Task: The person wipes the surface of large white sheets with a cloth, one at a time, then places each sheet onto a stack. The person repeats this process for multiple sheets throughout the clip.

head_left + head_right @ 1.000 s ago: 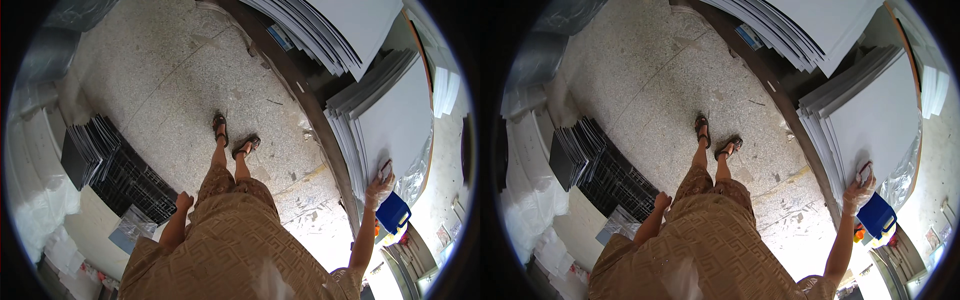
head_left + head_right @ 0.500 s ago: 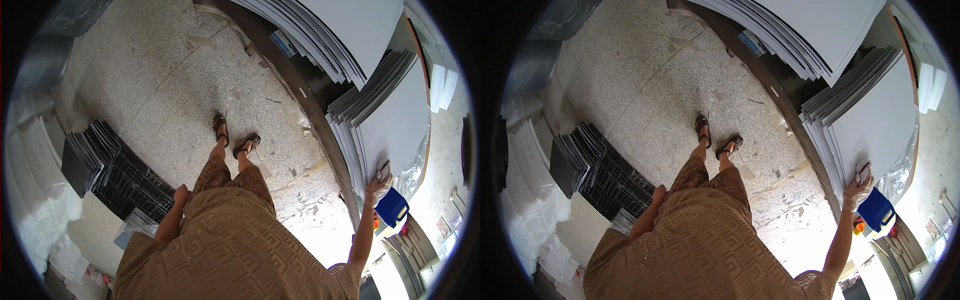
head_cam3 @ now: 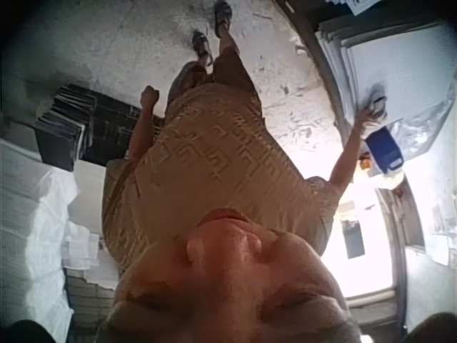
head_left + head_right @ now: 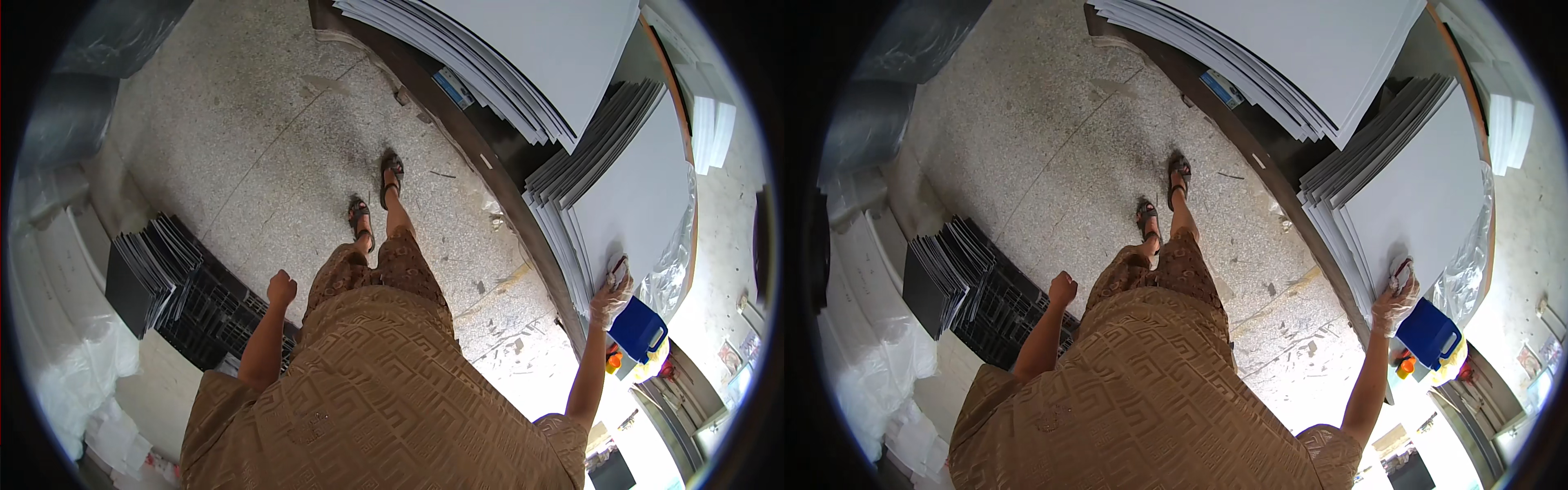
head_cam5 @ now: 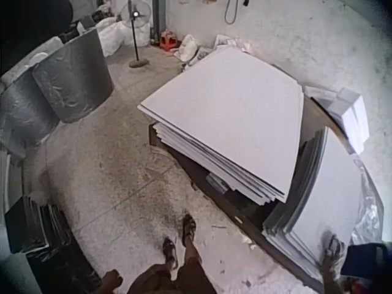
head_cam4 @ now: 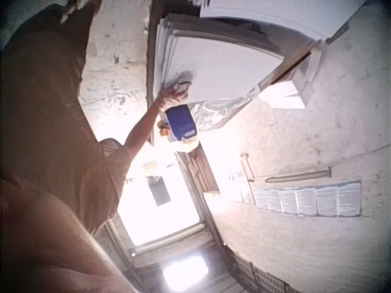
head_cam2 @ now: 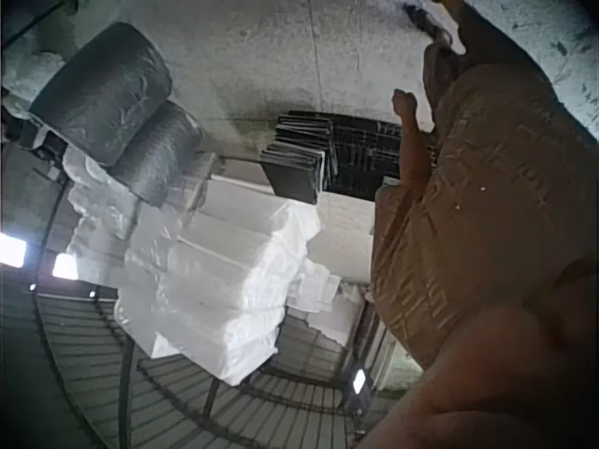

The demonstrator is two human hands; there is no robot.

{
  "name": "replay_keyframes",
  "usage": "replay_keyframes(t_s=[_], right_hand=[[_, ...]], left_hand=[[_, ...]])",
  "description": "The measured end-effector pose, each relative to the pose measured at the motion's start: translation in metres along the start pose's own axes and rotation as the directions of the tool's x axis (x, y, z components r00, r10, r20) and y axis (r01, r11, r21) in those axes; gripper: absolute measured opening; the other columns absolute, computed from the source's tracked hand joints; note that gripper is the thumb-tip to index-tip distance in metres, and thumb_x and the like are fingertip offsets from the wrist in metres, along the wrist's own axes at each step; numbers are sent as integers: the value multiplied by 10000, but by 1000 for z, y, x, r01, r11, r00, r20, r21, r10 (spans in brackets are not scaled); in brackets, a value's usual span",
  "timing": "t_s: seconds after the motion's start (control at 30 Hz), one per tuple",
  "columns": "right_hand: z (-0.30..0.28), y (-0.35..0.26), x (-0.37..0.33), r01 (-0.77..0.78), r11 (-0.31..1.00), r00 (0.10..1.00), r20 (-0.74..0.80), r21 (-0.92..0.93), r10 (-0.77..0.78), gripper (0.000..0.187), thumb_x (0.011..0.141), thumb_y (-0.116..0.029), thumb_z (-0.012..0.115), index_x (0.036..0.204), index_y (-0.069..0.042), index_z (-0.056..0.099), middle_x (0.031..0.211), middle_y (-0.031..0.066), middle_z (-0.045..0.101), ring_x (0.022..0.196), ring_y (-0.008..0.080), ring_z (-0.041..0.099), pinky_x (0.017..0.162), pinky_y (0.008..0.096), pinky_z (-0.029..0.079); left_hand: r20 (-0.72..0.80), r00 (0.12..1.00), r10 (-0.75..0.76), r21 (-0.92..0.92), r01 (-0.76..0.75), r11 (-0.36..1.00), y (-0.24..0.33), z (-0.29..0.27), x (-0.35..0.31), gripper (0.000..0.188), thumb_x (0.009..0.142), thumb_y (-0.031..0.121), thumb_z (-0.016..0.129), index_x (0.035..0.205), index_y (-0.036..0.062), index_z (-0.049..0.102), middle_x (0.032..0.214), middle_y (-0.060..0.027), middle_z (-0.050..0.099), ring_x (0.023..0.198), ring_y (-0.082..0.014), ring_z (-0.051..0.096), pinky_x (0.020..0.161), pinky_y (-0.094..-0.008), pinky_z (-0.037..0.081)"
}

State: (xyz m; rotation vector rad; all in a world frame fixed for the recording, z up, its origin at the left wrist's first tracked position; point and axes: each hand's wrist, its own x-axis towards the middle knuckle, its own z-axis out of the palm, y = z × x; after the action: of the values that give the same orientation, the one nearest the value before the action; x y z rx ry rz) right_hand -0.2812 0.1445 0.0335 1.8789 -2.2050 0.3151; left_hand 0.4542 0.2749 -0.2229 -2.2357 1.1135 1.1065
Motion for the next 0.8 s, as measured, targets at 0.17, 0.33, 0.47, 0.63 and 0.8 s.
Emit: replay_keyframes(t_s=[0.17,0.33,0.47,0.63,0.8], right_hand=[[0,7,-7,-28,1000,999,27,-2,28,353,968,-215,565,1194,56,573,1104,258,603,963,449,585,868,490,465],[-3,3,-6,-9,1000,1000,27,-28,10,391,967,-236,569,1243,42,567,1117,248,609,1004,436,596,887,478,472],[-3,8,-6,-27,994,1000,19,107,25,424,924,-199,628,1307,-26,567,1149,204,618,1056,405,594,919,464,476],[-8,10,10,-36,998,996,88,43,32,448,909,-250,687,1320,-123,560,1100,192,617,1029,377,574,894,501,463],[-24,-3,32,-156,986,986,-55,55,159,468,869,-278,727,1275,-94,586,1044,196,584,970,379,555,794,501,475]], left_hand=[[32,999,15,-48,-13,999,-11,25,-11,222,832,189,615,1020,70,624,1015,-224,690,987,-419,661,836,-505,529],[101,994,52,-64,-46,997,-4,41,-20,217,838,202,619,1008,66,618,1025,-226,682,997,-423,654,836,-505,528],[-57,957,284,-38,-286,957,42,19,-1,264,866,216,635,1060,40,608,1018,-222,658,968,-419,641,799,-519,523],[-211,442,872,89,-880,467,234,-62,-65,219,865,160,656,1026,16,623,1045,-207,631,949,-405,629,839,-513,504],[-246,-411,878,325,-888,-325,417,-78,-196,348,837,107,709,1167,15,646,1212,-186,566,1168,-369,555,1013,-533,459]])
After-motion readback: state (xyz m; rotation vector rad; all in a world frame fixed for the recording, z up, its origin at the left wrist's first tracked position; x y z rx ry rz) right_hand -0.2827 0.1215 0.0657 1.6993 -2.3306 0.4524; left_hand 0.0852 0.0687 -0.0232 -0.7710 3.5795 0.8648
